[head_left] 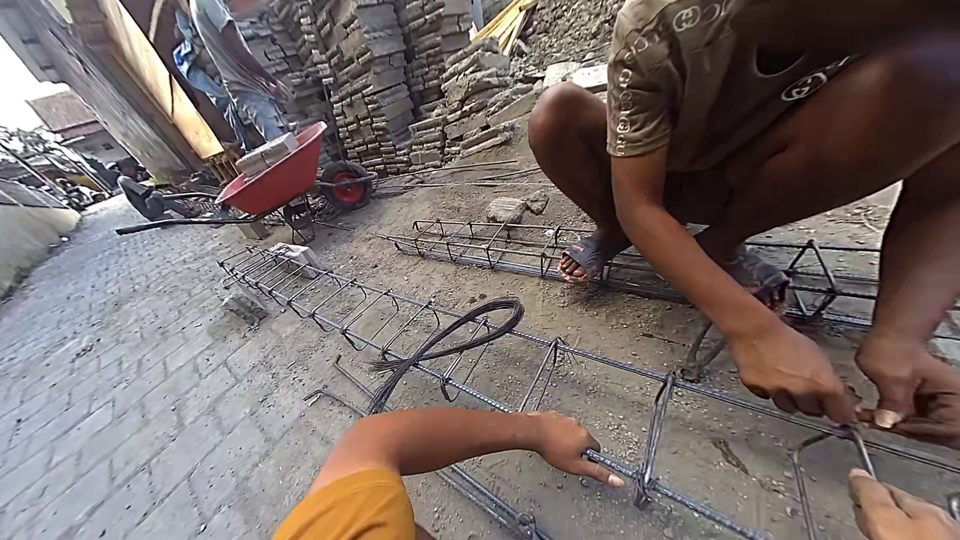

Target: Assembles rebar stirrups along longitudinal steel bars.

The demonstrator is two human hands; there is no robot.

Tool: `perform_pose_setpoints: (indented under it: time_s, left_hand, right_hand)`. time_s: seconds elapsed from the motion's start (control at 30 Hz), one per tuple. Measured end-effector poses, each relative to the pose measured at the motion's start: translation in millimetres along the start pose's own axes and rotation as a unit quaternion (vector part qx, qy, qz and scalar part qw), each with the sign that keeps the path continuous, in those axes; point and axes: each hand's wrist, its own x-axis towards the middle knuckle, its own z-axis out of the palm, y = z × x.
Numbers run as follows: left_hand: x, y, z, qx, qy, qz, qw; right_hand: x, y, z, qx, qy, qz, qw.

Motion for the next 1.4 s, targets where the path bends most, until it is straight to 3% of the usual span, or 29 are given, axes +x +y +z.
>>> perform_pose_setpoints:
  time_s: [0.17,0.33,1.4]
  left_hand:
    - [1.4,-1.3,0.1,0.006,-0.005,-0.014,1.0]
    - [0.8,-1.2,2.0,0.005,-0.017,-0.019,1.0]
    - [-2.3,-8.7,-0.6,0.012,-0.028,-0.026,0.999]
  right_hand:
    - [-2.5,-10.1,1.1,-0.002,0.023,-0.002,1.0]
    - [-23.4,-37.1,-12.7,-0.027,-0.024,0.019,0.999]
    - [-15.5,-29.8,-0.1,0.022,-0.009,0.008,1.0]
